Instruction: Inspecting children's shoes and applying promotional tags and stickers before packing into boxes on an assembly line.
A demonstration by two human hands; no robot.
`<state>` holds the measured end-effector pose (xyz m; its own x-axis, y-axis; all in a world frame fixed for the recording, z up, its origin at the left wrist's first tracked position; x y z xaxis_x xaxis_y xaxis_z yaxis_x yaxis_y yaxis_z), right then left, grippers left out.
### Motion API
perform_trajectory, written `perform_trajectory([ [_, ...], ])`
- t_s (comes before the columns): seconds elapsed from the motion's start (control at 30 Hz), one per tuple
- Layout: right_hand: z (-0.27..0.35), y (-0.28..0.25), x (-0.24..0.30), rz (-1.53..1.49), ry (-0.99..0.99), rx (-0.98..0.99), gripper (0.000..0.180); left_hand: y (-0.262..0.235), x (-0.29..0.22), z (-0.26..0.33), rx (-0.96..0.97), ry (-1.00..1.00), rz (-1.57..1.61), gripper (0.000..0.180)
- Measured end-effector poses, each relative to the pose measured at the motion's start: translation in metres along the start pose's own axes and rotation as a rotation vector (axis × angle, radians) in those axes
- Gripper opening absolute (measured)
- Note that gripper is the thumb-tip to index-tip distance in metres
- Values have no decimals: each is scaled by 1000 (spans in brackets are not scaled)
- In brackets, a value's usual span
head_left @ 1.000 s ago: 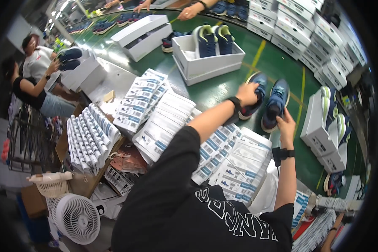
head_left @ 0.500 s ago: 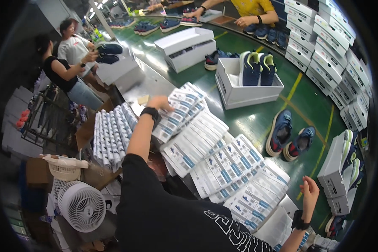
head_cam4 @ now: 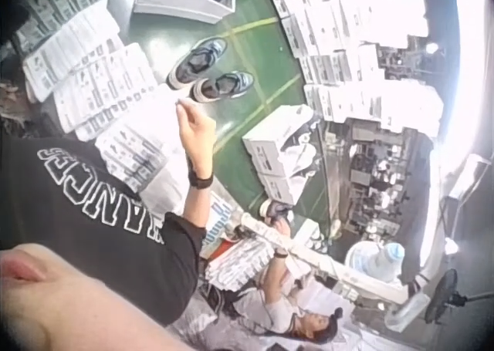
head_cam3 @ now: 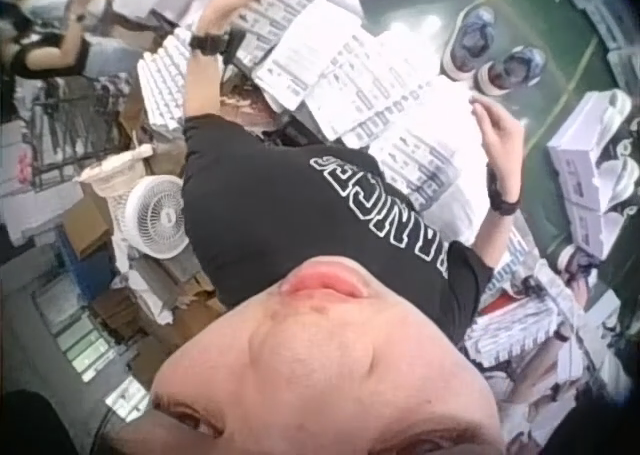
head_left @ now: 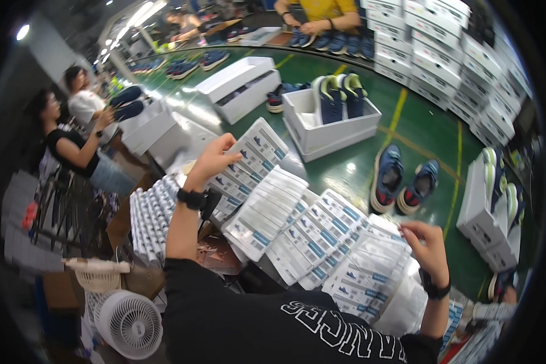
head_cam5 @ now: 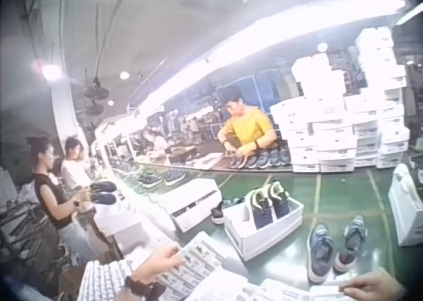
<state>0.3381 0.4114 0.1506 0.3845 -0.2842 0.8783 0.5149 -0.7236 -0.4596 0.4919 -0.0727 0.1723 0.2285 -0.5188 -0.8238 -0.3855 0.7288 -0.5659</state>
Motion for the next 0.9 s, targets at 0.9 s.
perform_trajectory([
  [0.9,15,-50,54,-670,-122,-389,21,221,-169,112,91,366,815,30],
])
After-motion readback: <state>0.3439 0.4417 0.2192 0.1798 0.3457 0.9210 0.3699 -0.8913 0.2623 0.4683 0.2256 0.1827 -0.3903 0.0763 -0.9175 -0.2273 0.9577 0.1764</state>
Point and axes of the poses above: each hand's wrist, its own z-axis away from the middle knuckle, its own y-axis out of the palm, x = y × z, the point moved 6 cm from there along -z, towards the middle knuckle, and after that the axes turned 2 degrees about -x, right-handed, at the moved point
